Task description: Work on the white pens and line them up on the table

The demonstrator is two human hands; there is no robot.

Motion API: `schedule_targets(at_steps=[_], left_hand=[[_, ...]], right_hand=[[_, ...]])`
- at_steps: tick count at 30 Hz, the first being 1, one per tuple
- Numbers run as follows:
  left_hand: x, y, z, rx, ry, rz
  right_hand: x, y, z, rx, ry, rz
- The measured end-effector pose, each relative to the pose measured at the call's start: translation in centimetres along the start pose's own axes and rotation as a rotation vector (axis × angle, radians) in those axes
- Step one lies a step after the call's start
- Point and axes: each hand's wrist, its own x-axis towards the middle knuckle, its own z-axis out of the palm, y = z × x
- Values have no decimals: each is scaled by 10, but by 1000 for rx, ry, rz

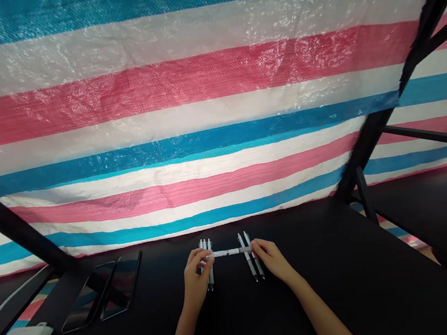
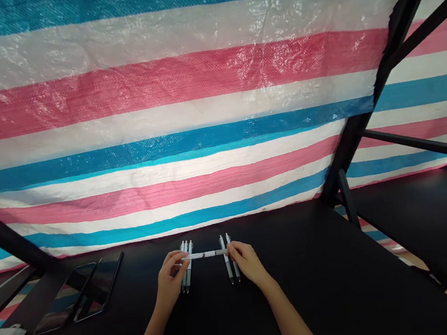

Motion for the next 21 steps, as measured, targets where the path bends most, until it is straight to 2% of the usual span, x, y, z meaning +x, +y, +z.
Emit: schedule_targets(at_steps=[4,12,17,21], left_hand=[[1,-1,0,-17,16,-9],[0,2,0,-11,12,8],[-3,6,0,122,-1,108],[-6,10,0,257,5,244]], right_hand=[[0,1,-1,30,-5,-14],[-1,-2,2,-65,-17,-14],[-1,1,7,-56,-15,53],[2,7,7,55,-35,109]])
